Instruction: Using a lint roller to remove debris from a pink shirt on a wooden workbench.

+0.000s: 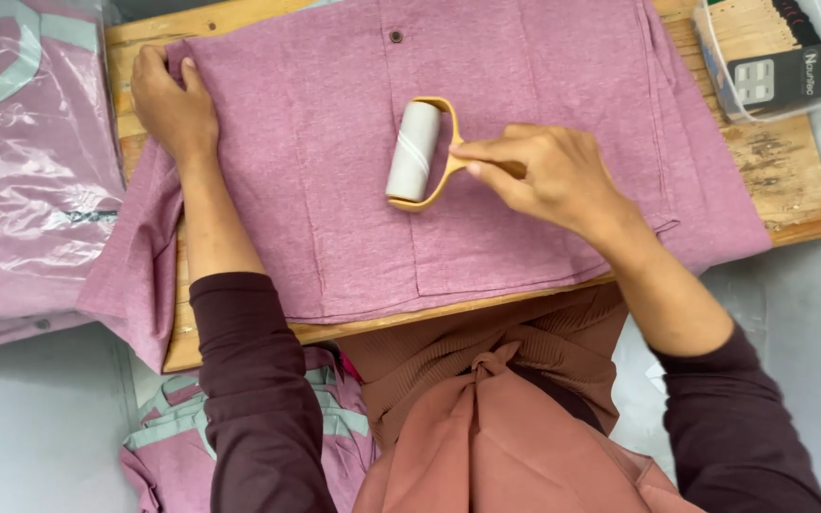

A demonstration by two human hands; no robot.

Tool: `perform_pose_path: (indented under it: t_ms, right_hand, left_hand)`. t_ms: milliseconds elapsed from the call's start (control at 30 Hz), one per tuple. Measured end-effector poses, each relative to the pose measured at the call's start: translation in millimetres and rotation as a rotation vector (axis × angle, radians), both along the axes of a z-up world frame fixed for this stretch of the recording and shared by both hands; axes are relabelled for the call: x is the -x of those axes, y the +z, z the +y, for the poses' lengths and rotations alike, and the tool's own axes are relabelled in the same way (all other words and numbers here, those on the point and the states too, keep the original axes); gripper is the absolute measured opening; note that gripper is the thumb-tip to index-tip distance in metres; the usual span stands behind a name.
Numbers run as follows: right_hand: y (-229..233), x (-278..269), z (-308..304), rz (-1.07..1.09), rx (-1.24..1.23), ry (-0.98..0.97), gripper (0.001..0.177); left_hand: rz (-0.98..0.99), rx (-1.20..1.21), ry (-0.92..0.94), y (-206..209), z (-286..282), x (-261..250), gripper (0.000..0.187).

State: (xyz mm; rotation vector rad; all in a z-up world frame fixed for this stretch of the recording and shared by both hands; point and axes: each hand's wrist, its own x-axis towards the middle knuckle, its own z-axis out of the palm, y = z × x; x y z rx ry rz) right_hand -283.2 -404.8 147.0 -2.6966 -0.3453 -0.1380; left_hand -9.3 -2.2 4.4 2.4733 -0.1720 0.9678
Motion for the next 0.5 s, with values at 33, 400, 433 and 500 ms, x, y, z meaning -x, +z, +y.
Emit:
perform_pose_path:
  t_ms: [33, 400, 433, 500]
  right_hand:
    - [3, 6, -15, -0.001, -0.001, -0.008, 0.029]
    - [21, 150, -203, 0.209, -0.126, -0.303, 0.032]
    - [33, 142, -179, 0.209, -0.128, -0.305, 0.032]
    - [55, 125, -130, 0.148, 0.019, -0.036, 0.031]
  left_hand:
    - [-0.001, -0.001, -0.008, 1, 2, -1, 0.023]
    - [-0.041, -0.056, -0.043, -5, 7, -2, 0.025]
    - [-0.041, -0.057, -0.045, -6, 6, -2, 0.025]
    - [-0.041, -0.072, -0.030, -6, 6, -4, 0.024]
